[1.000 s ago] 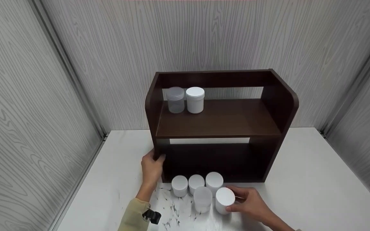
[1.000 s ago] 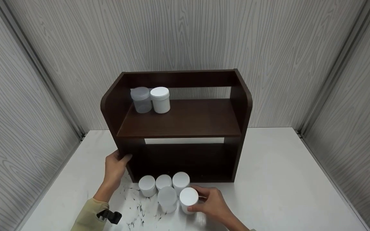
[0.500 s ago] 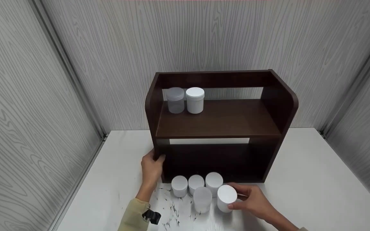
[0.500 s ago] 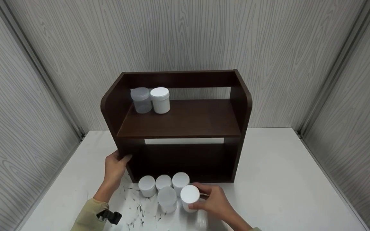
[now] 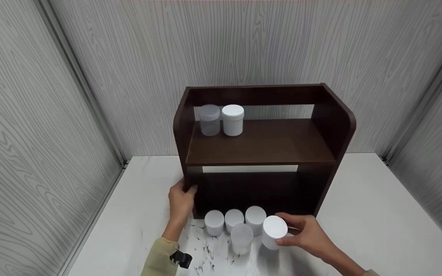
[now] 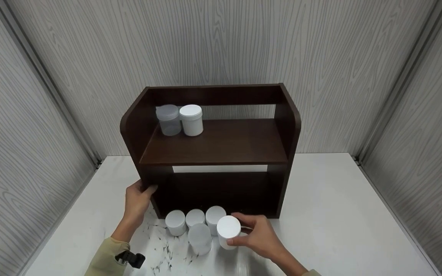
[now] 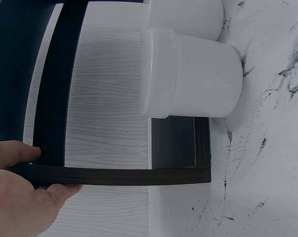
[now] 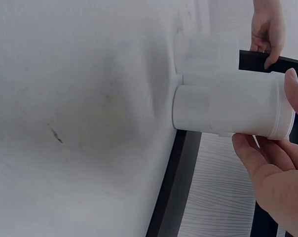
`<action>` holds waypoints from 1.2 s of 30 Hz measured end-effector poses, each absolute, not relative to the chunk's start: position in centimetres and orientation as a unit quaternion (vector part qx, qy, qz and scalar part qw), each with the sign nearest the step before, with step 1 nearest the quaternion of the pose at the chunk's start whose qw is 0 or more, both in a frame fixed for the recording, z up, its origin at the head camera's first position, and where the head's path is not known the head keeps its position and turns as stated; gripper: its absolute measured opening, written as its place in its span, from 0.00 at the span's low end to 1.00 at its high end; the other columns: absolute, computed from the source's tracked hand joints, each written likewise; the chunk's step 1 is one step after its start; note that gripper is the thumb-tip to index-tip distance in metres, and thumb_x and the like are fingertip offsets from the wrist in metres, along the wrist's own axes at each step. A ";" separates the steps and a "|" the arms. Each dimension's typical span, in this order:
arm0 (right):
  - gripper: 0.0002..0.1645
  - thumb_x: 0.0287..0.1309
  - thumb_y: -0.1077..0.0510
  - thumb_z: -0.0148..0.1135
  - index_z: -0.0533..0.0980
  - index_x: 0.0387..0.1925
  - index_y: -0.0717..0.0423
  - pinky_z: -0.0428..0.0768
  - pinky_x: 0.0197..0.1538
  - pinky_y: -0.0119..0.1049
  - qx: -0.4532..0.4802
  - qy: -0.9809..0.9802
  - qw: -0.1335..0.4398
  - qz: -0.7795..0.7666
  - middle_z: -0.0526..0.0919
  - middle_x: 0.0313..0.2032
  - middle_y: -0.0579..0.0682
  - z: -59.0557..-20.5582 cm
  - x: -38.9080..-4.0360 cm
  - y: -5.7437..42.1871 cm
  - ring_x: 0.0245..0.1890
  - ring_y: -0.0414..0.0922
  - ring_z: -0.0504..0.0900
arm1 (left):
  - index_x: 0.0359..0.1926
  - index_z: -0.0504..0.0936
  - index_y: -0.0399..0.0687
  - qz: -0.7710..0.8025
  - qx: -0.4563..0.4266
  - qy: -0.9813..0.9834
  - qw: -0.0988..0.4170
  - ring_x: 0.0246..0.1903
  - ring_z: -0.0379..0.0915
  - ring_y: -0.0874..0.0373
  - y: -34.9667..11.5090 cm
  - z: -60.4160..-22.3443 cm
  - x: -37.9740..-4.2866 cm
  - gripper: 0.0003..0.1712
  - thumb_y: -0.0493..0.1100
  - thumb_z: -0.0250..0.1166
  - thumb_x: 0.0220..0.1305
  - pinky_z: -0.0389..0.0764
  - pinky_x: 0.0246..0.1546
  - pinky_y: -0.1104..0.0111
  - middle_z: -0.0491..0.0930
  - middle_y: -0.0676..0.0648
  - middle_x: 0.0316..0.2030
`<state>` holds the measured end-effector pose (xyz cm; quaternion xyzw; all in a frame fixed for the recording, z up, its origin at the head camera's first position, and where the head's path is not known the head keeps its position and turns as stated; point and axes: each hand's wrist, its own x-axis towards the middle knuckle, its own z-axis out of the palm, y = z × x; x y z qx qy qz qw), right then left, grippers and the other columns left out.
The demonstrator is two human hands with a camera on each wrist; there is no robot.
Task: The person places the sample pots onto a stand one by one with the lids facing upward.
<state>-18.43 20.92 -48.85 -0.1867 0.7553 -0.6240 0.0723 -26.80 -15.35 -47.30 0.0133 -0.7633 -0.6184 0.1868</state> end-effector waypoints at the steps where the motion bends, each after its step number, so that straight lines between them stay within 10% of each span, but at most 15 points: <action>1: 0.43 0.49 0.65 0.83 0.74 0.66 0.75 0.82 0.58 0.40 -0.187 0.754 0.072 -0.625 0.79 0.63 0.69 -48.6 -18.4 20.9 0.60 0.58 0.83 | 0.64 0.78 0.27 -0.619 0.012 -0.763 0.187 0.55 0.81 0.41 -15.3 -47.3 -26.8 0.22 0.32 0.62 0.72 0.79 0.58 0.49 0.84 0.31 0.54; 36: 0.45 0.49 0.66 0.83 0.73 0.68 0.74 0.85 0.52 0.39 -0.177 0.750 0.068 -0.634 0.83 0.60 0.65 -39.6 -18.5 20.6 0.54 0.50 0.87 | 0.64 0.78 0.25 -0.613 0.014 -0.767 0.187 0.60 0.78 0.38 -15.4 -47.2 -26.8 0.23 0.32 0.62 0.71 0.76 0.63 0.48 0.82 0.29 0.57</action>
